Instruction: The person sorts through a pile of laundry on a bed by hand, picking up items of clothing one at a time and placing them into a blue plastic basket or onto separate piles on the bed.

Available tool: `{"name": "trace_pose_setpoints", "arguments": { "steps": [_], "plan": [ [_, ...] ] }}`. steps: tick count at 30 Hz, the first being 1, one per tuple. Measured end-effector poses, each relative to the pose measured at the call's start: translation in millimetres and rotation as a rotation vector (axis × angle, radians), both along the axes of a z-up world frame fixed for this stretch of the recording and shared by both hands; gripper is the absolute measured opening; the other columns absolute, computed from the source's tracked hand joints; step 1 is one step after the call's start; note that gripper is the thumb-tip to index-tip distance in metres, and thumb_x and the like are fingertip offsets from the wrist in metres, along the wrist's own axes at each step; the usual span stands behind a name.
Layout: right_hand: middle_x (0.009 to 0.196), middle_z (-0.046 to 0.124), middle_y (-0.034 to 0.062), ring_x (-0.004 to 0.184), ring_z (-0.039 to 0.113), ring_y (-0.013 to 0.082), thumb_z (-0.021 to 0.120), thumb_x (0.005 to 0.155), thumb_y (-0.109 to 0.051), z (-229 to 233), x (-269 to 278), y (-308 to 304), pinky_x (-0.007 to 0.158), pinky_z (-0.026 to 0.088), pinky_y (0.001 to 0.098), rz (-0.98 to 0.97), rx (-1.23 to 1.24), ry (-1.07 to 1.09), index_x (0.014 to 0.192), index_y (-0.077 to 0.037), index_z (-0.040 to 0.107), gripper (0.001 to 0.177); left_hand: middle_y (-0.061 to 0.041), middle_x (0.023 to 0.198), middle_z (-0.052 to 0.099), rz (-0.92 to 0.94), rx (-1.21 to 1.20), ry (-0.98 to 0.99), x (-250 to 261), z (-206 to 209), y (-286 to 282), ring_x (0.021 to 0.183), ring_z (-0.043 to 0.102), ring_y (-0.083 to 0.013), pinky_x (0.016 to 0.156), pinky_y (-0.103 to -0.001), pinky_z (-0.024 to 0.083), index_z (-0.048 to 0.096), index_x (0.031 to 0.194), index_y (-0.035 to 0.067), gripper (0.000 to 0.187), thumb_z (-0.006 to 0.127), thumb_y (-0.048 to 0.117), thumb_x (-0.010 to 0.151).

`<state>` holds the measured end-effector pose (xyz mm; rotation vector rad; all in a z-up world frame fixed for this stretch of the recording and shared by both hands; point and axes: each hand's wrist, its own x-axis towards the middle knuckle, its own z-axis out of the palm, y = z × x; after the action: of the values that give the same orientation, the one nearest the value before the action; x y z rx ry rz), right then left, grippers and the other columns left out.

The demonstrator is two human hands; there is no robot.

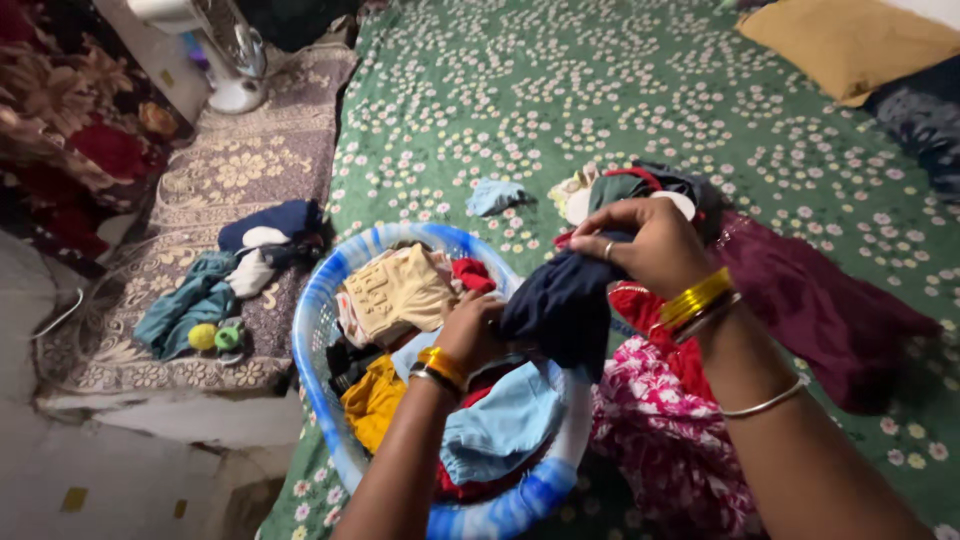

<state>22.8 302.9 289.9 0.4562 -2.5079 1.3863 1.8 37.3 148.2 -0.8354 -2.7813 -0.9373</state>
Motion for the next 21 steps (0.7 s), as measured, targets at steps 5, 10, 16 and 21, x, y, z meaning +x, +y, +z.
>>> {"name": "trace_pose_setpoints", "arguments": {
  "steps": [5, 10, 16, 21],
  "plan": [
    [0.090, 0.079, 0.0051, 0.082, 0.068, 0.0086, 0.087, 0.078, -0.019, 15, 4, 18, 0.078, 0.056, 0.0279, -0.094, -0.100, -0.056, 0.095, -0.003, 0.080, 0.025, -0.008, 0.117, 0.069, -0.117, 0.569, -0.013, -27, -24, -31, 0.115, 0.064, -0.0249, 0.100, -0.036, 0.049, 0.067, 0.109, 0.005, 0.047, 0.078, 0.013, 0.064],
    [0.089, 0.080, 0.0048, 0.084, 0.071, 0.0122, 0.094, 0.067, -0.019, 6, 8, 38, 0.083, 0.054, 0.0294, -0.002, 0.289, -0.150, 0.096, -0.004, 0.081, 0.035, -0.003, 0.102, 0.069, -0.152, 0.865, -0.403, -36, -10, -56, 0.095, 0.064, -0.0121, 0.089, -0.028, 0.055, 0.061, 0.098, 0.007, 0.033, 0.076, -0.003, 0.070],
    [0.102, 0.079, 0.0051, 0.094, 0.069, 0.0126, 0.078, 0.085, -0.011, -37, 0, 46, 0.089, 0.054, 0.0303, -0.027, -0.213, -0.196, 0.111, -0.002, 0.078, 0.027, -0.009, 0.110, 0.063, -0.264, 1.057, -0.772, 5, 47, -76, 0.103, 0.063, -0.0195, 0.091, -0.033, 0.054, 0.058, 0.092, 0.009, 0.031, 0.077, -0.003, 0.073],
    [0.109, 0.076, 0.0048, 0.102, 0.069, 0.0116, 0.067, 0.096, -0.007, -51, -9, 56, 0.097, 0.053, 0.0289, 0.144, -0.394, -0.167, 0.118, 0.002, 0.074, 0.025, -0.017, 0.137, 0.060, -0.543, 1.472, -0.805, 24, 56, -75, 0.131, 0.055, -0.0279, 0.109, -0.035, 0.052, 0.051, 0.089, 0.013, 0.028, 0.071, -0.002, 0.076]
  ]
}}
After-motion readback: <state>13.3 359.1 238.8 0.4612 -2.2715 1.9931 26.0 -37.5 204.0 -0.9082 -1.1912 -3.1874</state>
